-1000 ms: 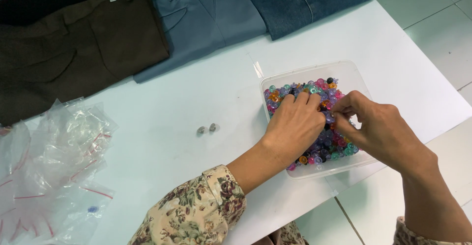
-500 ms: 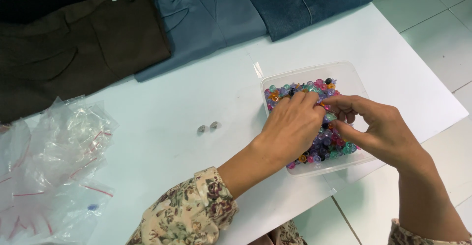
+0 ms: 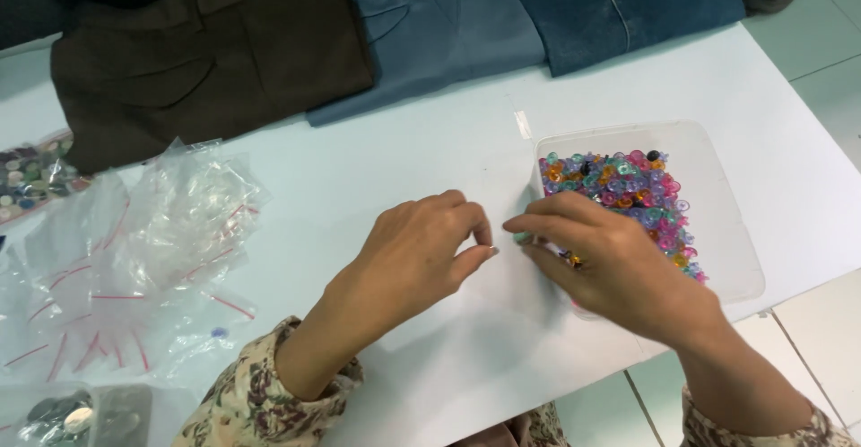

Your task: The person sorts colorful buttons from a plastic container onto a white table, then places them into small plastic bags. The person repeats this process multiple times, picking up buttons and placing them into bags.

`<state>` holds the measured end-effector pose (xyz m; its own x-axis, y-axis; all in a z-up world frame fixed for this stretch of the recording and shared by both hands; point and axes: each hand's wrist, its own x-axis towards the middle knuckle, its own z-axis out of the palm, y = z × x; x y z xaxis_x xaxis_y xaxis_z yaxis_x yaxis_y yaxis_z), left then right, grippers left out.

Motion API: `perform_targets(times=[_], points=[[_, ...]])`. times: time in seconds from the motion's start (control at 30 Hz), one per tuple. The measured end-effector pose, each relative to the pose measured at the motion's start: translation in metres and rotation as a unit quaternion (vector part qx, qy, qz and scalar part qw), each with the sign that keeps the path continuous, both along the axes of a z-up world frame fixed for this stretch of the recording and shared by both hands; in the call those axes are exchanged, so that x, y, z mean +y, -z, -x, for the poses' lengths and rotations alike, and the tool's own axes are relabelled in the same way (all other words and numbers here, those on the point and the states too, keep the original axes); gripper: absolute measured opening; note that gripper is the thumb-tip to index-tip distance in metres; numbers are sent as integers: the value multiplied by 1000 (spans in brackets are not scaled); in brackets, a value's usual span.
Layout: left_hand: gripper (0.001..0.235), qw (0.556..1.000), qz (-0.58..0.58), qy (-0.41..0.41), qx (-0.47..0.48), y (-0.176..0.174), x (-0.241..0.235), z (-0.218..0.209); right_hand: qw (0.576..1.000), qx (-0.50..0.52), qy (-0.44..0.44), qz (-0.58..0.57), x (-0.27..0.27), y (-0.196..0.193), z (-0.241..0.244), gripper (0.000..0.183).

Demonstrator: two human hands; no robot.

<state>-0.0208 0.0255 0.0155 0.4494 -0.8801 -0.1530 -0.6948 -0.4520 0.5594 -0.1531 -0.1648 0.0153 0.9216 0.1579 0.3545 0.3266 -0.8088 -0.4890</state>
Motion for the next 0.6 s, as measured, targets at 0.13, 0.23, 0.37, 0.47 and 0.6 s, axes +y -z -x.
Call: perform_targets(times=[0.13,0.23,0.37,0.47,0.6], points=[[16,992,-106,-53,54,11,25,-14,996,44,-62,49,41,20,-19,26],[9,996,-67,-45,31,25,34,-25,986,57,-23,157,60,49,-29,10],[8,997,-56,-55,17,56,35,-37,967,92,0,237,65,73,-39,10],[8,996,-62,-62,8,61,34,-38,967,83,10,239,69,69,-43,9],[17,995,-48,-84,-21,51,40,-41,984,29,23,176,65,39,-37,16]])
